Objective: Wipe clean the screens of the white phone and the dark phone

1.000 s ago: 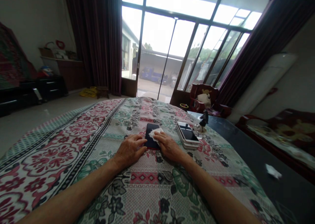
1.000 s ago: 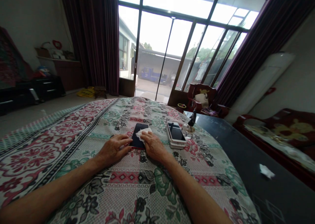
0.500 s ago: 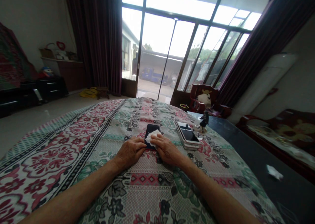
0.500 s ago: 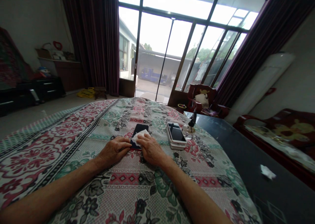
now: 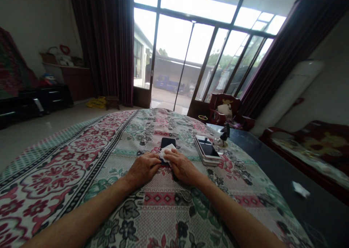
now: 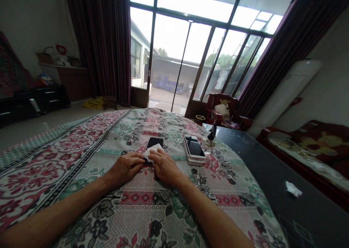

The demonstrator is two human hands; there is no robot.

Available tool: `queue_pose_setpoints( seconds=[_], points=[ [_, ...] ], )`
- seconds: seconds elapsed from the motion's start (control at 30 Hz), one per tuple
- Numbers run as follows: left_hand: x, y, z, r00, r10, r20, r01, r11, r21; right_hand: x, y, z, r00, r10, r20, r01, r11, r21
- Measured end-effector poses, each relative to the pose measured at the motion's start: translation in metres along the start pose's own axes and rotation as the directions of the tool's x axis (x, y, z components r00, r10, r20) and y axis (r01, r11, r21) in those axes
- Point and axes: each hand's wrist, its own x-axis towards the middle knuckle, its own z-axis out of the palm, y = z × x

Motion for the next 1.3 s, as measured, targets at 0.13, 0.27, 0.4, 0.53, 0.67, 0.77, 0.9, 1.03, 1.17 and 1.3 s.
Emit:
queue_pose_setpoints(
  seconds=[0.13,0.27,0.4,0.53,0.67,0.77,0.9,1.03,1.17,1.3],
  points=[
    [0.001,0.0,-0.001,1.0,0.006,0.006,-0.006,1.0,-0.005,0.006,0.007,0.004,1.0,0.003,-0.011,-0.003,1.0,-0.016],
    [0.001,0.0,-0.001,1.0,0.008,0.006,-0.008,1.0,-0.009,0.018,0.013,0.004,1.0,0.012,-0.009,-0.013,0.999,-0.049],
    [0.001,0.0,-0.001,1.0,0.003,0.011,-0.003,1.0,-0.004,0.034,0.021,0.005,0.999,0.034,0.009,-0.033,0.996,-0.086],
    [0.001,0.0,0.0,1.0,-0.002,-0.001,0.002,1.0,-0.01,0.052,0.03,0.007,0.996,0.09,-0.005,-0.09,0.988,-0.122],
    [0.002,0.001,0.0,1.0,-0.006,-0.003,0.006,1.0,-0.029,0.069,0.037,0.008,0.989,0.147,-0.006,-0.146,0.977,-0.154],
    [0.002,0.001,0.0,1.0,-0.003,-0.016,0.003,0.999,-0.035,0.078,0.043,0.009,0.981,0.191,-0.01,-0.19,0.969,-0.159],
    [0.002,0.001,0.0,1.0,0.004,-0.024,-0.004,1.0,-0.031,0.082,0.048,0.014,0.981,0.195,-0.023,-0.196,0.966,-0.171],
    [0.001,0.0,0.001,1.0,0.002,-0.031,-0.003,0.999,-0.036,0.075,0.046,0.017,0.984,0.172,-0.042,-0.176,0.968,-0.178],
    [0.001,0.0,0.001,0.999,-0.007,-0.031,0.005,0.999,-0.051,0.065,0.036,0.017,0.978,0.204,-0.05,-0.21,0.961,-0.179],
    [0.0,0.001,0.0,1.0,-0.002,-0.019,0.001,0.999,-0.043,0.057,0.025,0.017,0.973,0.227,-0.05,-0.232,0.955,-0.183]
  ],
)
